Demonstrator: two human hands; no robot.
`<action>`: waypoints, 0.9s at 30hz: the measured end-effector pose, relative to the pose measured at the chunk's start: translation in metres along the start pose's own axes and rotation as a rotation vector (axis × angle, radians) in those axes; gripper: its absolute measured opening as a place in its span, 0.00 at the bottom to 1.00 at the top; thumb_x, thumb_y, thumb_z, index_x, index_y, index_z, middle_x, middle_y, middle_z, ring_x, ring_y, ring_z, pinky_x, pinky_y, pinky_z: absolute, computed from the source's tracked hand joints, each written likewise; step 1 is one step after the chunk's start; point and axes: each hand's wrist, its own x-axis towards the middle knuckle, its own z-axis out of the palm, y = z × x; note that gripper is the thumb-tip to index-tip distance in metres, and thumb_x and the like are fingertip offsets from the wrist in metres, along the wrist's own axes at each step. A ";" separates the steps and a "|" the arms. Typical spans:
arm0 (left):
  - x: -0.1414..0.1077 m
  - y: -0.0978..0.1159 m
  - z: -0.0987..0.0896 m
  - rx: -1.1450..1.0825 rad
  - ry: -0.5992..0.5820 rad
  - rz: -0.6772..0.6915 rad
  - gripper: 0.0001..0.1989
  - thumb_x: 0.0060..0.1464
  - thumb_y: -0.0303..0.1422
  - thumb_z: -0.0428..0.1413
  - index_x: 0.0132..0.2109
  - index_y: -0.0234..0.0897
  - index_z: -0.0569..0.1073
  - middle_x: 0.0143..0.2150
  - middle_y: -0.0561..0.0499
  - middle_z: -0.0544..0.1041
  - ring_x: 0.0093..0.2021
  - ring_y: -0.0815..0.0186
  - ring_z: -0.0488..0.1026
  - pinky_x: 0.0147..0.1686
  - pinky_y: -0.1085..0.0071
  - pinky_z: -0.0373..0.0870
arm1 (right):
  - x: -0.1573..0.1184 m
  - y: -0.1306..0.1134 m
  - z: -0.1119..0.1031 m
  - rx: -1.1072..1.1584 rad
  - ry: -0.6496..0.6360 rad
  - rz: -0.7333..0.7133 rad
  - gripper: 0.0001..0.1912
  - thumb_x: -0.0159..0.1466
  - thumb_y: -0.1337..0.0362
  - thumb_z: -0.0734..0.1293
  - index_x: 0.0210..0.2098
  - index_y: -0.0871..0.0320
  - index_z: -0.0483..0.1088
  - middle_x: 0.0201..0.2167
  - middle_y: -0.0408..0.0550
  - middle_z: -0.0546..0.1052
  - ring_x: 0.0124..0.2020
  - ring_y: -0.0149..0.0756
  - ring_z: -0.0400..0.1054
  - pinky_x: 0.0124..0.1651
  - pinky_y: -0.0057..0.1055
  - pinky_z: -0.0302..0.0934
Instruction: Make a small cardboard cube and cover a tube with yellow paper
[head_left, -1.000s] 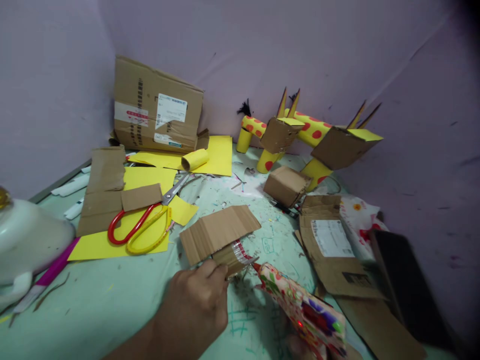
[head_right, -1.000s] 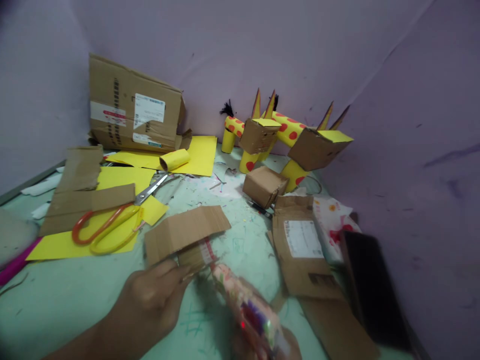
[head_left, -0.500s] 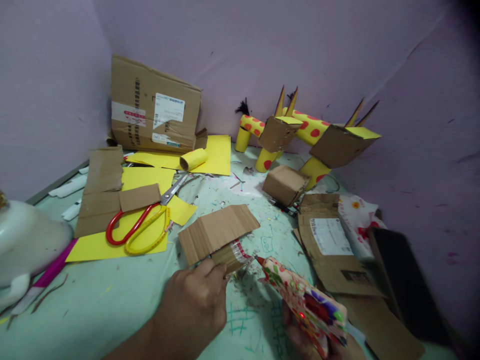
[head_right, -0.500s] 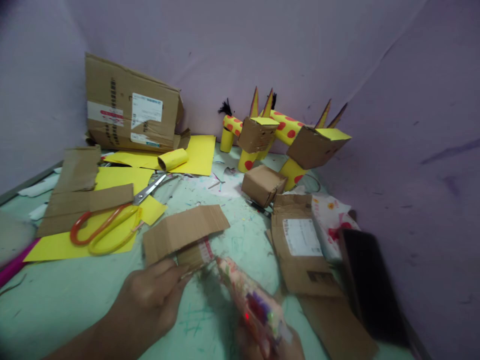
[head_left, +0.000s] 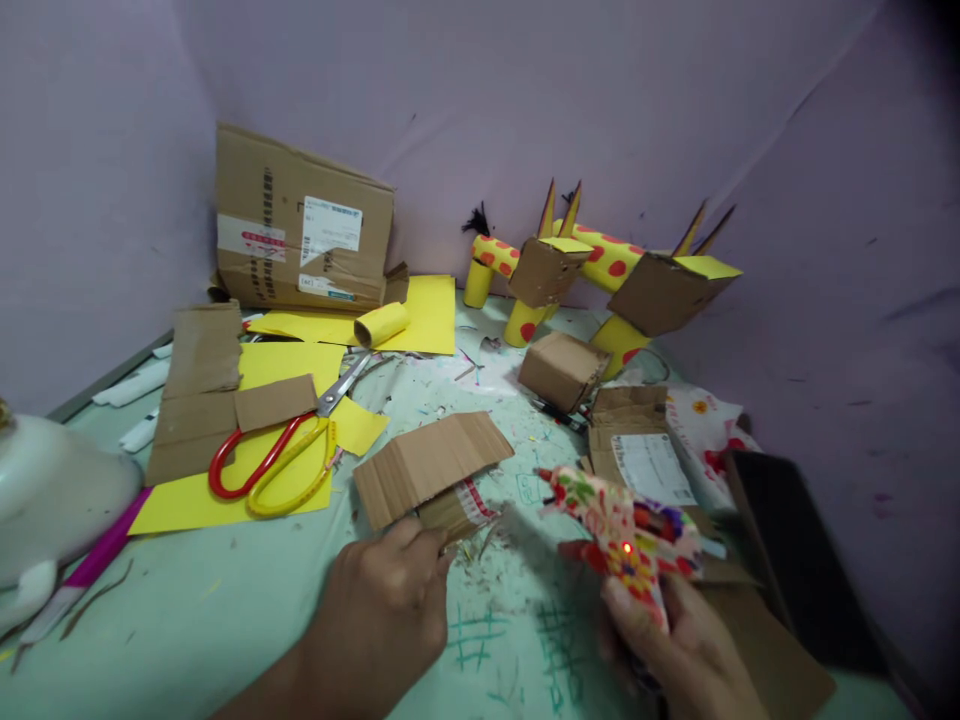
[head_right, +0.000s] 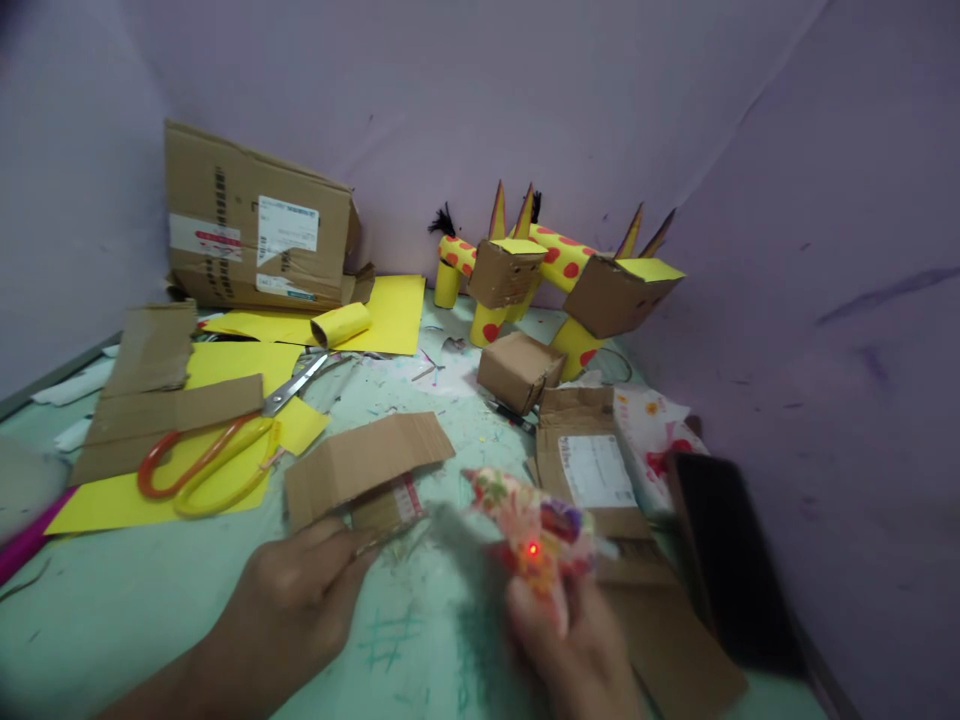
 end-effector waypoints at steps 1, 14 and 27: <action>0.000 0.000 -0.001 -0.004 -0.001 -0.005 0.14 0.55 0.24 0.47 0.26 0.36 0.73 0.19 0.51 0.70 0.19 0.65 0.71 0.20 0.71 0.69 | 0.006 -0.004 0.001 0.075 -0.049 0.064 0.20 0.57 0.46 0.66 0.33 0.58 0.72 0.17 0.42 0.71 0.17 0.32 0.63 0.19 0.25 0.58; 0.003 -0.005 -0.011 0.099 0.045 0.029 0.15 0.55 0.27 0.48 0.21 0.37 0.71 0.17 0.53 0.69 0.16 0.68 0.69 0.16 0.74 0.63 | 0.050 -0.039 0.027 0.096 -0.276 0.068 0.13 0.52 0.54 0.70 0.25 0.58 0.70 0.20 0.41 0.72 0.23 0.32 0.66 0.25 0.26 0.58; 0.005 -0.010 -0.009 0.049 0.049 -0.052 0.17 0.56 0.30 0.50 0.20 0.37 0.68 0.16 0.55 0.66 0.16 0.70 0.68 0.17 0.75 0.60 | 0.020 -0.050 0.044 0.167 -0.363 0.075 0.25 0.51 0.56 0.68 0.48 0.57 0.71 0.20 0.42 0.73 0.23 0.40 0.70 0.18 0.30 0.65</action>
